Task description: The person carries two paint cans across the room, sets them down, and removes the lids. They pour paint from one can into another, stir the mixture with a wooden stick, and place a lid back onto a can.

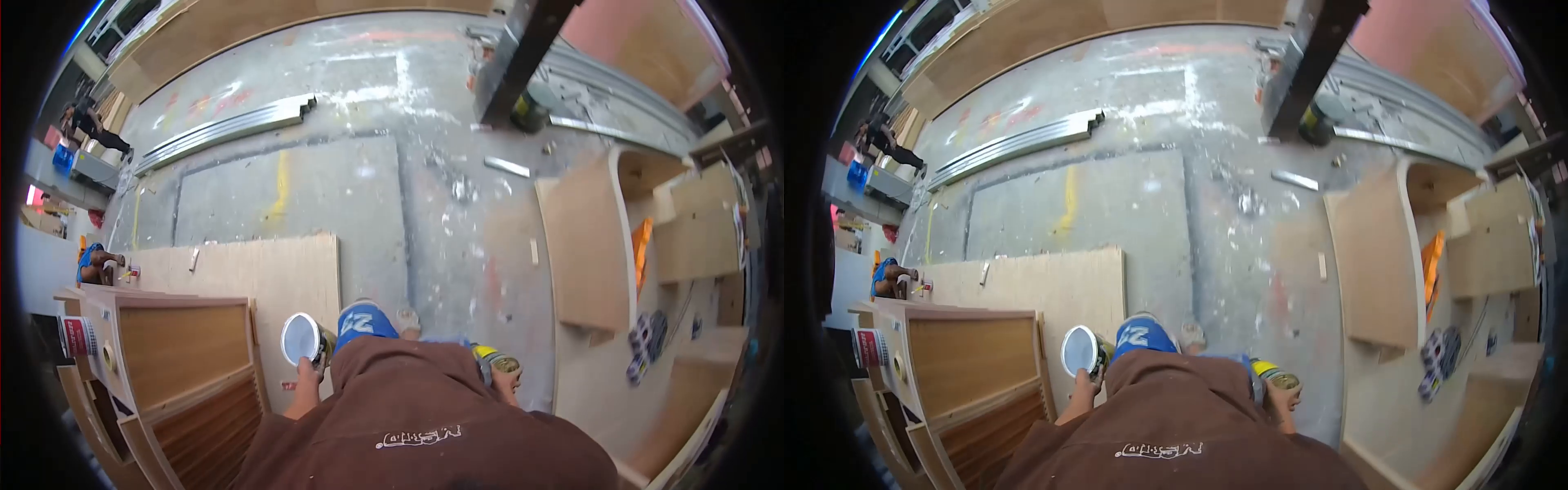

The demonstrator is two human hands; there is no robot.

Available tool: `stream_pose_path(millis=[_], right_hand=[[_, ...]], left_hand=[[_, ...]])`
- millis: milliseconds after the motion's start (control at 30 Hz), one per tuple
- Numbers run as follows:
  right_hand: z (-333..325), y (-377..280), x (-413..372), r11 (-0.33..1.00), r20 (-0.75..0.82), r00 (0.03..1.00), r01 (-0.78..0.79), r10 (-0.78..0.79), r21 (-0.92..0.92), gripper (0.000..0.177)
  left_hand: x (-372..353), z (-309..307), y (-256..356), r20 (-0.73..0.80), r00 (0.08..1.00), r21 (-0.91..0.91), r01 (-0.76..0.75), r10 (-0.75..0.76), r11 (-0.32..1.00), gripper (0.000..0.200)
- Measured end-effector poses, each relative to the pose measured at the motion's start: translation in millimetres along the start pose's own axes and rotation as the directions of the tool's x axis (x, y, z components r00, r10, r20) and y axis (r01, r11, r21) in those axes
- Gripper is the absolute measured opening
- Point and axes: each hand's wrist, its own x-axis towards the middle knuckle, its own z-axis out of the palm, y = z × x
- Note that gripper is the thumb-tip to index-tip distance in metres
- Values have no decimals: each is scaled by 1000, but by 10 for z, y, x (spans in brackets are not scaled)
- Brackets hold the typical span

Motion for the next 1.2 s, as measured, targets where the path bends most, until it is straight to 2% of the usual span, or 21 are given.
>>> stream_pose_path(millis=[33,167,267,333,400,433,467,533,600,633,667,700,733,767,833,867,933,1000,1100,1200], right_hand=[[-73,-500,-188,1000,-12,1000,10,-10,-7,131],[186,-2063,3,994,-53,992,112,-113,-18,133],[290,-3327,-106,993,-79,991,114,-112,24,135],[376,-4208,-228,992,-86,993,87,-79,91,135],[515,-4982,-111,976,-106,994,46,-24,213,133],[497,-5423,-171,956,-45,999,21,-8,292,132],[442,-5827,-174,961,-48,999,17,-3,277,132],[449,-6588,-349,950,3,1000,-9,8,311,138],[590,-7306,-330,922,21,1000,-18,11,386,136],[577,-7712,-411,927,24,1000,-21,13,374,135],[613,-8068,-448,933,22,1000,-26,20,359,133],[698,-8362,-421,905,38,999,7,-26,426,131],[791,-8690,-407,898,42,999,-21,3,440,131],[856,-9058,-362,929,35,999,-23,11,371,131],[952,-9748,-218,967,26,999,-34,29,251,130],[985,-10082,-160,966,30,999,-44,37,253,130],[932,-10882,-127,974,37,997,-74,67,214,130],[772,-11664,-171,973,35,998,-59,53,222,130],[837,-12576,177,983,-36,997,-59,66,175,129],[812,-13495,445,990,17,999,-42,40,133,129]], left_hand=[[64,367,40,-38,999,6,-28,28,1000,41],[408,1824,211,-57,997,25,-53,54,998,42],[813,2901,398,-73,997,31,33,-31,999,43],[945,3740,547,-48,998,29,31,-30,999,44],[1185,4402,732,42,998,186,-44,37,982,44],[1245,4796,843,43,999,154,13,-20,988,44],[1180,5255,959,-19,999,182,40,-37,983,45],[1211,6161,1205,-42,998,227,53,-45,972,45],[1231,7150,1368,91,996,217,-38,19,975,45],[1265,7657,1458,60,996,297,-77,62,952,43],[1320,8142,1565,35,999,326,-49,40,944,41],[1308,8625,1649,42,999,319,-37,25,947,41],[1348,9053,1703,42,999,312,-17,4,950,41],[1389,9504,1737,44,999,338,-16,1,941,41],[1514,10282,1783,152,987,240,-86,50,967,41],[1517,10693,1753,152,987,248,-90,52,965,41],[1452,11566,1661,206,967,245,-197,148,949,41],[1314,12416,1761,206,963,299,-230,172,926,42],[1189,13869,1438,241,955,302,-241,171,922,43],[1220,15143,1322,203,954,331,-278,220,902,42]])
